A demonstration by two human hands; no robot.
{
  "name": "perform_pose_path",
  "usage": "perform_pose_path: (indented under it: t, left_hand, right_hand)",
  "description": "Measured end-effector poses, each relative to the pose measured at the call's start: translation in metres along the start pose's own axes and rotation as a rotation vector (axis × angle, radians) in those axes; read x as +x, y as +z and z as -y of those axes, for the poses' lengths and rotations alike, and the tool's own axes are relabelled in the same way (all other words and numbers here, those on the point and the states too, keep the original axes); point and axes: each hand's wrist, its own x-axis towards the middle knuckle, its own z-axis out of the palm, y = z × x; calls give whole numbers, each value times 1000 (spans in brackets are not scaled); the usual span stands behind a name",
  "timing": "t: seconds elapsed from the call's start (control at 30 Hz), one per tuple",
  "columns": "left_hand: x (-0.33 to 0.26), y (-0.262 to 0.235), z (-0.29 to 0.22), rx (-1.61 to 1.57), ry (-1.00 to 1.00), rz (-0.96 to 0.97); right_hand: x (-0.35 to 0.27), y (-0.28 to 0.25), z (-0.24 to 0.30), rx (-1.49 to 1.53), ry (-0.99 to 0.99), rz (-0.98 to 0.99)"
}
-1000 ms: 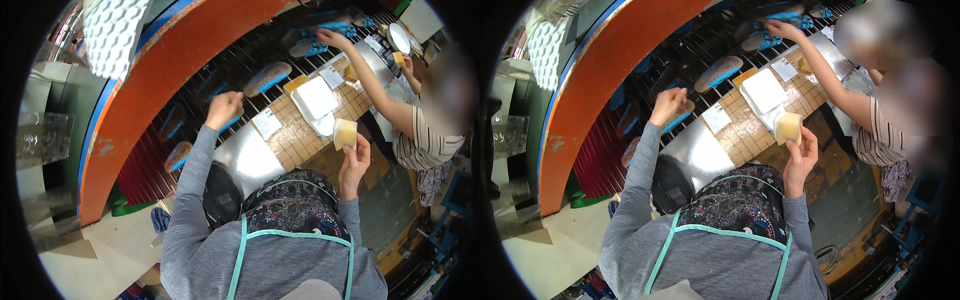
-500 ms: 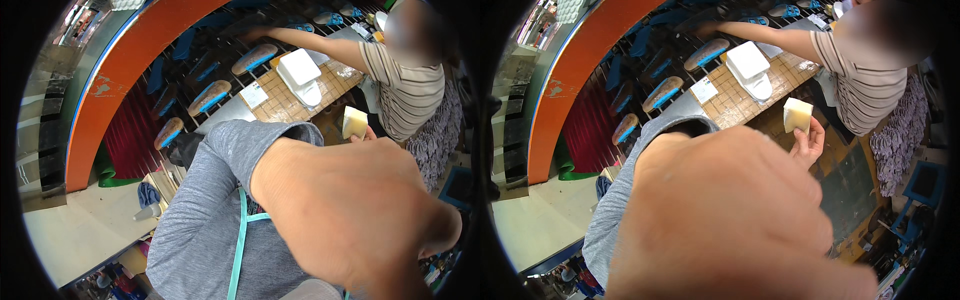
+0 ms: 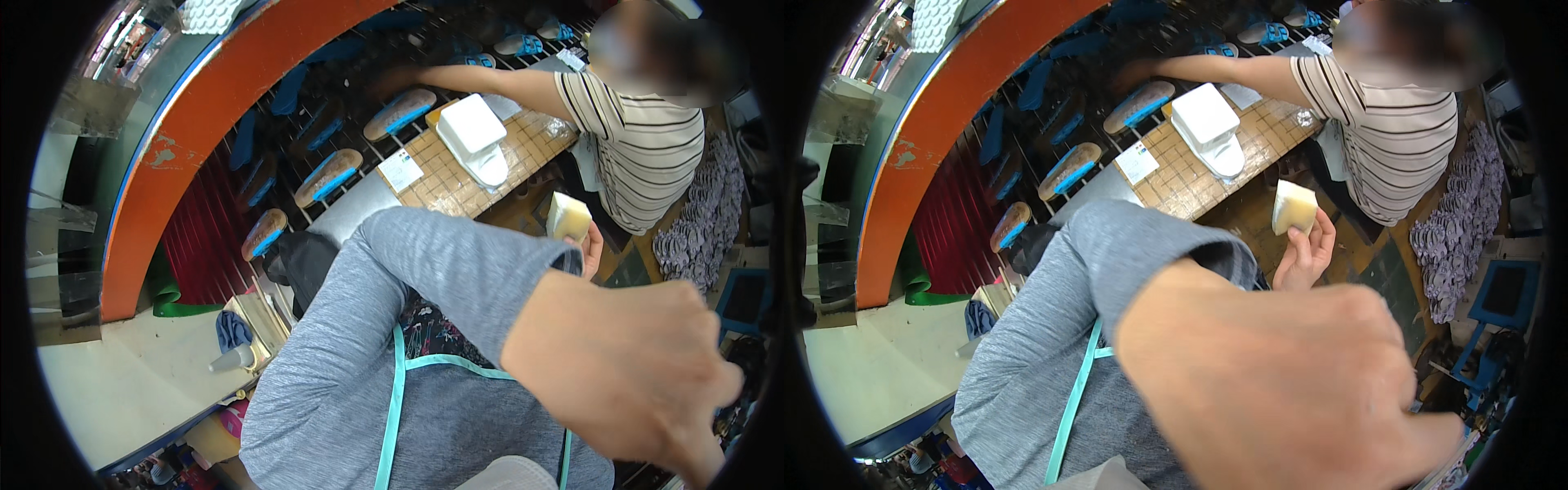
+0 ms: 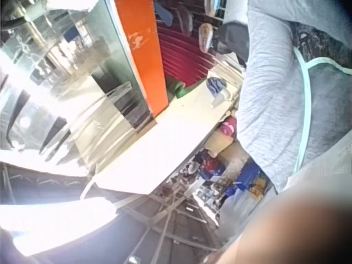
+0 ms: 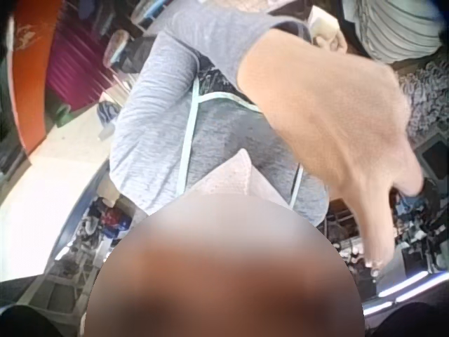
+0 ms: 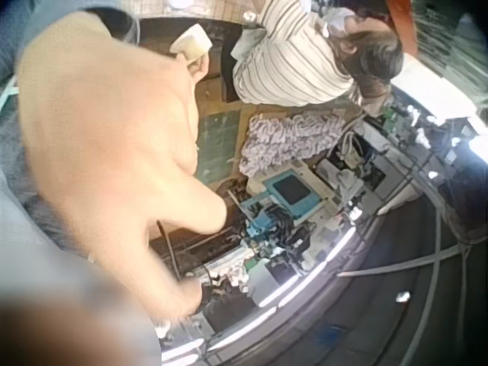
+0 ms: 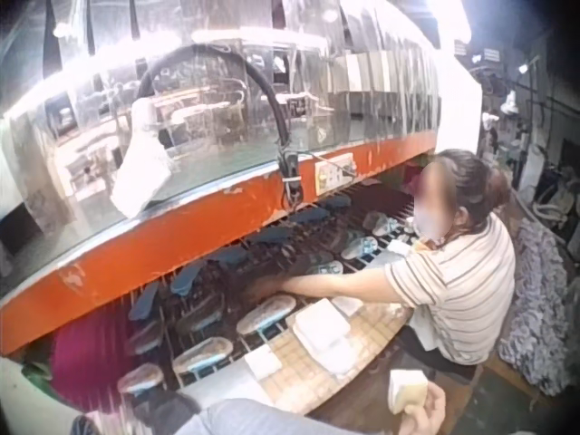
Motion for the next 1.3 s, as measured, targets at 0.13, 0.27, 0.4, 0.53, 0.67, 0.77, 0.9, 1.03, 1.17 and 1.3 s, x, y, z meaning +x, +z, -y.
perform_pose_path:
  t: [0.13, 0.27, 0.4, 0.53, 0.67, 0.77, 0.9, 1.03, 1.17, 1.3]
  left_hand:
    - [-26, 1, 36, -31, -26, 182]
    - [-87, -19, 95, -267, -321, 135]
    - [-166, -55, 126, -122, -733, 150]
    - [-233, -93, 145, -23, -1172, 68]
    - [-296, -119, 210, -55, -1291, -500]
    - [-341, -136, 293, 69, -1323, -699]
    - [-369, -135, 408, 324, -1382, -809]
    - [-374, -128, 491, 509, -1612, -488]
    - [-381, -113, 534, 560, -1678, -484]
    - [-389, -120, 541, 479, -1722, -554]
  right_hand:
    - [2, 7, 4, 257, 187, -88]
    - [-5, 12, 6, 408, 234, 48]
    - [-2, 8, -2, 527, 426, -47]
    - [9, 5, -19, 736, 529, -8]
    - [18, 11, -38, 632, 550, -42]
    - [22, 13, -46, 519, 597, -70]
    - [22, 6, -50, 415, 629, -106]
    - [17, 2, -52, 306, 621, -188]
    - [14, 4, -50, 135, 596, -299]
    - [15, 6, -53, -40, 514, -296]
